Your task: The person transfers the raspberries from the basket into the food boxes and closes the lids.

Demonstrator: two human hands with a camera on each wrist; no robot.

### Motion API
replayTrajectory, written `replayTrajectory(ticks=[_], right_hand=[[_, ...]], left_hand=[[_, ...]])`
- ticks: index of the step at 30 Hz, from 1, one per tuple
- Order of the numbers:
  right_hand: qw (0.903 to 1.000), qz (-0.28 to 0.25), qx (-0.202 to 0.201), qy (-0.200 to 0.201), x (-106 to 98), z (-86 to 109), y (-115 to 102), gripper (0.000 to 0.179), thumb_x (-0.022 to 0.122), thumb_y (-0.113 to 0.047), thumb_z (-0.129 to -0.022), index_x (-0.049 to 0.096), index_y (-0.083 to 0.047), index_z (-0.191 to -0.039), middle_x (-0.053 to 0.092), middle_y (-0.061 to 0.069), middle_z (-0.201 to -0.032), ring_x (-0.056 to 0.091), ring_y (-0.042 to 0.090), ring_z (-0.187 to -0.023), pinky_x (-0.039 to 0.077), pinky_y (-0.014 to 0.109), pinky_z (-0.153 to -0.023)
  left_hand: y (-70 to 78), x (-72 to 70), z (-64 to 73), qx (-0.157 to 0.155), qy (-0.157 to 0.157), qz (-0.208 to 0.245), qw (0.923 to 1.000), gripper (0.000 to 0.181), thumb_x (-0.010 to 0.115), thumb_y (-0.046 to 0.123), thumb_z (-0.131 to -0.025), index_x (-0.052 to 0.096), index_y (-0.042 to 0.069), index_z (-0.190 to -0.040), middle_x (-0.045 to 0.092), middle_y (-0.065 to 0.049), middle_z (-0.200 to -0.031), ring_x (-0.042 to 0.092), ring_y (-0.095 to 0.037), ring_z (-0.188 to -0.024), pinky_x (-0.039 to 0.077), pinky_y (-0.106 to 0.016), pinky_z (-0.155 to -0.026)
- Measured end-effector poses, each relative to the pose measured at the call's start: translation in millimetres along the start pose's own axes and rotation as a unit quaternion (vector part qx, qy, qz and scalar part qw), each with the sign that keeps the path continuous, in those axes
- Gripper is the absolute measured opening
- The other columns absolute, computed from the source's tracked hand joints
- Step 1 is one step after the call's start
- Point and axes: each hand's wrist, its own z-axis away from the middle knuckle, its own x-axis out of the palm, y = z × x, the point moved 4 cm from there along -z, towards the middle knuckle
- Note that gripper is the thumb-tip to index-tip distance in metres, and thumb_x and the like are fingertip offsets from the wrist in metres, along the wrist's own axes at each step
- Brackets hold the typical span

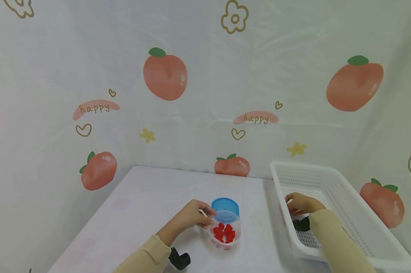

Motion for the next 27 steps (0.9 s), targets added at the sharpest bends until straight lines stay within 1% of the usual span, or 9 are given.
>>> replayTrajectory(ticks=[3, 8, 9, 13, 16, 19, 22, 26, 27], right_hand=[[0.9999, 0.001, -0.008, 0.007, -2.8, -0.7, 0.2, 0.015, 0.059, -0.003, -0.083, 0.054, 0.0, -0.097, 0.061, 0.0, -0.074, 0.06, 0.013, -0.072, 0.055, 0.033, -0.072], [0.9985, -0.008, -0.042, 0.032, -13.9, 0.2, -4.4, 0.026, 0.059, -0.004, -0.084, 0.055, 0.009, -0.106, 0.062, 0.001, -0.083, 0.059, 0.015, -0.08, 0.055, 0.035, -0.075], [0.9979, -0.014, -0.054, 0.034, -16.2, 0.8, -5.5, 0.028, 0.058, -0.003, -0.086, 0.054, 0.011, -0.109, 0.063, 0.002, -0.086, 0.059, 0.015, -0.082, 0.055, 0.034, -0.076], [0.9924, -0.071, -0.089, 0.048, -26.4, 3.7, -7.8, 0.036, 0.056, -0.003, -0.091, 0.047, 0.017, -0.119, 0.066, 0.002, -0.095, 0.061, 0.011, -0.086, 0.055, 0.027, -0.075], [0.9847, -0.117, -0.108, 0.07, -33.8, 5.6, -8.6, 0.042, 0.056, -0.004, -0.093, 0.041, 0.02, -0.124, 0.066, 0.001, -0.097, 0.061, 0.006, -0.086, 0.054, 0.021, -0.075], [0.9758, -0.147, -0.128, 0.099, -39.4, 7.4, -11.4, 0.046, 0.055, -0.006, -0.096, 0.036, 0.021, -0.128, 0.064, -0.004, -0.098, 0.06, -0.001, -0.085, 0.054, 0.016, -0.077], [0.966, -0.17, -0.146, 0.128, -42.7, 10.3, -17.4, 0.049, 0.054, -0.01, -0.098, 0.033, 0.019, -0.132, 0.062, -0.009, -0.098, 0.059, -0.006, -0.085, 0.053, 0.014, -0.08], [0.949, -0.205, -0.173, 0.165, -45.4, 15.1, -28.3, 0.044, 0.055, -0.012, -0.098, 0.039, 0.014, -0.13, 0.059, -0.011, -0.096, 0.06, -0.006, -0.086, 0.053, 0.013, -0.081], [0.9435, -0.218, -0.18, 0.173, -45.9, 16.1, -31.1, 0.042, 0.056, -0.012, -0.098, 0.04, 0.012, -0.128, 0.059, -0.012, -0.095, 0.06, -0.006, -0.086, 0.053, 0.013, -0.081]], left_hand=[[-0.2, 0.0, 0.2, 0.003, 0.0, -0.002, 1.0, 0.021, 0.078, 0.008, -0.079, 0.074, 0.003, -0.099, 0.063, -0.004, -0.082, 0.061, -0.015, -0.065, 0.059, -0.027, -0.062], [-1.4, 0.1, 0.3, 0.01, -0.004, 0.004, 0.9999, 0.021, 0.077, 0.006, -0.079, 0.073, 0.001, -0.1, 0.064, -0.004, -0.08, 0.061, -0.014, -0.064, 0.059, -0.027, -0.061], [-1.6, 0.1, 0.2, 0.011, -0.004, 0.006, 0.9999, 0.021, 0.077, 0.005, -0.08, 0.073, 0.0, -0.1, 0.064, -0.004, -0.08, 0.061, -0.014, -0.064, 0.059, -0.027, -0.061], [-1.7, 0.3, 0.4, 0.01, -0.003, 0.004, 0.9999, 0.021, 0.077, 0.005, -0.08, 0.073, 0.001, -0.1, 0.064, -0.004, -0.079, 0.061, -0.014, -0.065, 0.059, -0.027, -0.061], [-1.2, 0.0, 0.6, 0.01, -0.004, 0.004, 0.9999, 0.021, 0.077, 0.005, -0.08, 0.073, 0.001, -0.1, 0.064, -0.004, -0.08, 0.061, -0.014, -0.065, 0.059, -0.027, -0.061], [0.0, -0.5, 1.2, 0.012, -0.006, 0.007, 0.9999, 0.021, 0.076, 0.004, -0.08, 0.073, 0.0, -0.101, 0.064, -0.004, -0.08, 0.06, -0.014, -0.065, 0.059, -0.027, -0.062], [1.4, -0.7, 1.9, 0.016, -0.008, 0.011, 0.9998, 0.021, 0.075, 0.002, -0.08, 0.072, -0.001, -0.101, 0.064, -0.004, -0.08, 0.06, -0.014, -0.064, 0.059, -0.027, -0.061], [2.3, -0.7, 2.6, 0.016, -0.008, 0.01, 0.9998, 0.021, 0.075, 0.002, -0.08, 0.072, -0.001, -0.101, 0.064, -0.004, -0.079, 0.06, -0.013, -0.064, 0.059, -0.027, -0.061], [2.4, -0.7, 2.8, 0.014, -0.008, 0.01, 0.9998, 0.021, 0.075, 0.002, -0.08, 0.072, -0.001, -0.101, 0.063, -0.005, -0.079, 0.06, -0.014, -0.064, 0.059, -0.027, -0.061]])
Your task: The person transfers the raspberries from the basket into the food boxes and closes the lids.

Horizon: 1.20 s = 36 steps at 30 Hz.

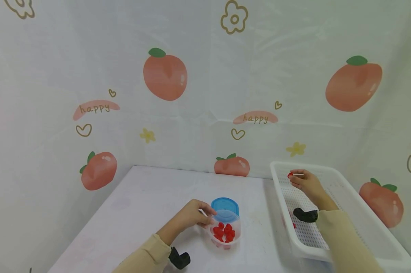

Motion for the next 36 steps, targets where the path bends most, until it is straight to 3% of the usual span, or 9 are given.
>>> replayTrajectory(ticks=[4, 8, 16, 19, 24, 36], right_hand=[[0.9952, -0.09, -0.03, 0.025, 5.1, 1.0, -13.3, 0.024, 0.057, -0.006, -0.097, 0.049, 0.003, -0.118, 0.062, -0.011, -0.091, 0.063, -0.002, -0.084, 0.053, 0.012, -0.079], [0.9809, -0.183, -0.058, 0.029, 13.3, 6.6, -32.2, 0.015, 0.056, 0.001, -0.095, 0.057, -0.01, -0.106, 0.064, -0.007, -0.091, 0.065, 0.002, -0.085, 0.054, 0.013, -0.079], [0.9629, -0.247, -0.106, 0.026, 34.6, 21.8, -71.4, 0.02, 0.057, 0.003, -0.093, 0.062, -0.014, -0.104, 0.062, -0.003, -0.095, 0.065, 0.006, -0.087, 0.054, 0.016, -0.083], [0.9595, -0.253, -0.121, 0.023, 44.7, 28.0, -83.5, 0.02, 0.059, 0.003, -0.093, 0.062, -0.013, -0.105, 0.062, -0.002, -0.096, 0.065, 0.007, -0.088, 0.054, 0.017, -0.084], [0.966, -0.226, -0.123, 0.027, 65.5, 37.7, -94.4, 0.02, 0.061, 0.001, -0.092, 0.061, -0.014, -0.106, 0.06, -0.004, -0.097, 0.065, 0.005, -0.09, 0.053, 0.016, -0.086], [0.9753, -0.188, -0.111, 0.032, 113.1, 57.9, -91.9, 0.022, 0.063, -0.001, -0.091, 0.062, -0.018, -0.104, 0.06, -0.006, -0.099, 0.062, 0.006, -0.091, 0.054, 0.016, -0.085]], left_hand=[[-0.4, 0.2, 0.1, -0.006, 0.003, -0.004, 1.0, 0.021, 0.076, 0.003, -0.08, 0.073, 0.0, -0.101, 0.063, -0.005, -0.08, 0.061, -0.014, -0.064, 0.059, -0.027, -0.062], [-2.0, 0.3, -1.1, -0.012, 0.005, -0.006, 0.9999, 0.021, 0.077, 0.005, -0.08, 0.073, 0.001, -0.1, 0.063, -0.005, -0.08, 0.061, -0.015, -0.065, 0.059, -0.027, -0.062], [-2.8, 0.5, -3.7, -0.011, 0.005, -0.008, 0.9999, 0.022, 0.078, 0.007, -0.08, 0.073, 0.003, -0.101, 0.064, -0.004, -0.082, 0.063, -0.015, -0.066, 0.059, -0.028, -0.063], [-2.5, 0.2, -3.7, -0.009, 0.003, -0.006, 0.9999, 0.022, 0.077, 0.007, -0.08, 0.073, 0.002, -0.101, 0.064, -0.004, -0.081, 0.063, -0.015, -0.066, 0.059, -0.027, -0.063], [-3.6, 0.0, -3.9, -0.009, 0.002, -0.001, 1.0, 0.022, 0.077, 0.007, -0.08, 0.073, 0.001, -0.101, 0.064, -0.004, -0.081, 0.062, -0.014, -0.065, 0.059, -0.027, -0.062], [-4.0, 0.4, -3.1, -0.009, 0.004, -0.004, 0.9999, 0.021, 0.077, 0.006, -0.08, 0.073, 0.001, -0.1, 0.064, -0.004, -0.081, 0.062, -0.014, -0.064, 0.059, -0.027, -0.062]])
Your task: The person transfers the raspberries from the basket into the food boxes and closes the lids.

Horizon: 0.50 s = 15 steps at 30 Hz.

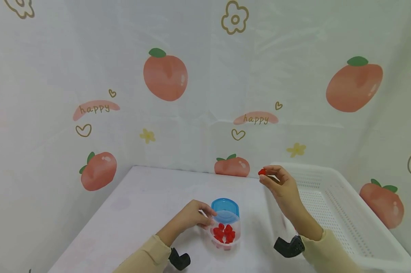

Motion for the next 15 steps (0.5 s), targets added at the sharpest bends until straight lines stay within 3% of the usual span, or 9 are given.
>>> replayTrajectory(ticks=[4, 8, 15], right_hand=[[0.9987, 0.05, 0.009, 0.002, 11.6, 8.4, 8.5, 0.02, 0.065, -0.003, -0.091, 0.059, -0.008, -0.11, 0.061, -0.006, -0.1, 0.062, 0.008, -0.091, 0.054, 0.017, -0.084], [0.9946, 0.1, 0.027, -0.014, 24.9, 15.8, 20.5, 0.032, 0.067, -0.009, -0.091, 0.053, 0.003, -0.117, 0.063, -0.007, -0.1, 0.063, 0.011, -0.093, 0.054, 0.017, -0.084], [0.9884, 0.125, 0.053, -0.069, 44.1, 27.8, 43.6, 0.03, 0.067, -0.006, -0.089, 0.055, 0.005, -0.114, 0.061, 0.007, -0.105, 0.063, 0.013, -0.092, 0.055, 0.02, -0.082]], left_hand=[[1.6, -0.8, 1.6, 0.006, -0.005, 0.006, 1.0, 0.022, 0.077, 0.005, -0.08, 0.073, -0.001, -0.101, 0.064, -0.004, -0.08, 0.061, -0.013, -0.063, 0.059, -0.027, -0.062], [2.2, -1.6, 1.8, 0.012, -0.007, 0.008, 0.9999, 0.022, 0.076, 0.004, -0.08, 0.072, -0.002, -0.101, 0.064, -0.005, -0.08, 0.061, -0.013, -0.063, 0.059, -0.028, -0.062], [-0.4, -0.8, -0.5, 0.004, -0.006, 0.0, 1.0, 0.023, 0.077, 0.007, -0.08, 0.073, 0.0, -0.102, 0.064, -0.004, -0.081, 0.062, -0.013, -0.063, 0.059, -0.027, -0.062]])
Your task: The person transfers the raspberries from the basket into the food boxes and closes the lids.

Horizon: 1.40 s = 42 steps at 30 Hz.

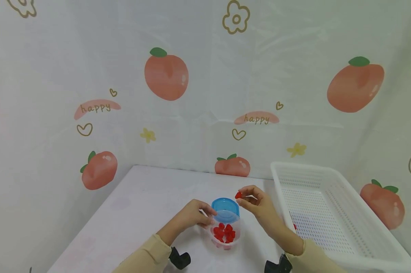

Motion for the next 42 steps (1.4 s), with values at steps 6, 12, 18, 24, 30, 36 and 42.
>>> replayTrajectory(ticks=[6, 12, 18, 24, 30, 36, 42], right_hand=[[0.9984, 0.015, 0.027, -0.047, 12.8, 7.0, 13.9, 0.032, 0.07, -0.011, -0.088, 0.056, 0.003, -0.113, 0.056, 0.013, -0.104, 0.062, 0.016, -0.085, 0.056, 0.021, -0.077], [0.994, 0.018, 0.053, -0.094, 19.0, 13.1, 28.9, 0.033, 0.069, -0.013, -0.089, 0.055, 0.004, -0.113, 0.056, 0.012, -0.101, 0.061, 0.017, -0.084, 0.057, 0.024, -0.078], [0.989, 0.037, 0.079, -0.12, 22.5, 18.0, 40.1, 0.033, 0.07, -0.012, -0.088, 0.056, 0.003, -0.113, 0.059, 0.012, -0.102, 0.061, 0.018, -0.086, 0.059, 0.036, -0.079], [0.9849, 0.044, 0.086, -0.143, 23.9, 18.5, 45.3, 0.033, 0.069, -0.01, -0.088, 0.056, 0.006, -0.113, 0.06, 0.01, -0.1, 0.061, 0.018, -0.084, 0.059, 0.039, -0.079], [0.9826, 0.049, 0.083, -0.159, 23.7, 17.1, 46.6, 0.031, 0.068, -0.008, -0.089, 0.056, 0.006, -0.114, 0.059, 0.008, -0.098, 0.058, 0.018, -0.081, 0.059, 0.031, -0.076], [0.9807, 0.057, 0.07, -0.173, 23.5, 17.1, 45.8, 0.031, 0.068, -0.009, -0.088, 0.057, 0.007, -0.113, 0.058, 0.006, -0.094, 0.056, 0.017, -0.08, 0.055, 0.019, -0.071], [0.9798, 0.05, 0.07, -0.18, 23.0, 17.2, 46.4, 0.036, 0.07, -0.011, -0.088, 0.056, 0.009, -0.114, 0.058, 0.006, -0.092, 0.057, 0.015, -0.079, 0.055, 0.017, -0.071]], left_hand=[[0.0, -0.7, -0.1, 0.001, -0.001, -0.004, 1.0, 0.022, 0.077, 0.008, -0.081, 0.073, 0.0, -0.102, 0.064, -0.004, -0.08, 0.063, -0.013, -0.063, 0.059, -0.027, -0.062], [0.5, -0.3, 0.3, 0.001, 0.002, -0.005, 1.0, 0.023, 0.077, 0.007, -0.081, 0.073, 0.001, -0.102, 0.064, -0.004, -0.08, 0.063, -0.013, -0.063, 0.059, -0.028, -0.063], [1.0, 0.0, 0.9, 0.005, 0.002, -0.005, 1.0, 0.023, 0.077, 0.007, -0.081, 0.073, 0.0, -0.102, 0.065, -0.005, -0.081, 0.063, -0.013, -0.063, 0.059, -0.029, -0.063], [1.2, 0.0, 1.0, 0.006, 0.005, -0.007, 0.9999, 0.022, 0.077, 0.007, -0.081, 0.073, 0.001, -0.102, 0.065, -0.005, -0.08, 0.062, -0.014, -0.063, 0.059, -0.028, -0.062], [1.4, -0.1, 1.0, 0.009, 0.003, -0.006, 0.9999, 0.022, 0.077, 0.007, -0.081, 0.073, 0.0, -0.102, 0.065, -0.005, -0.08, 0.063, -0.013, -0.063, 0.059, -0.028, -0.063], [2.0, -0.5, 1.2, 0.012, 0.001, 0.003, 0.9999, 0.023, 0.076, 0.006, -0.081, 0.073, -0.001, -0.102, 0.065, -0.004, -0.08, 0.062, -0.012, -0.062, 0.059, -0.029, -0.063], [0.7, -0.1, 0.7, 0.006, 0.001, 0.0, 1.0, 0.023, 0.077, 0.007, -0.081, 0.073, -0.001, -0.102, 0.065, -0.004, -0.08, 0.063, -0.012, -0.063, 0.059, -0.028, -0.063]])
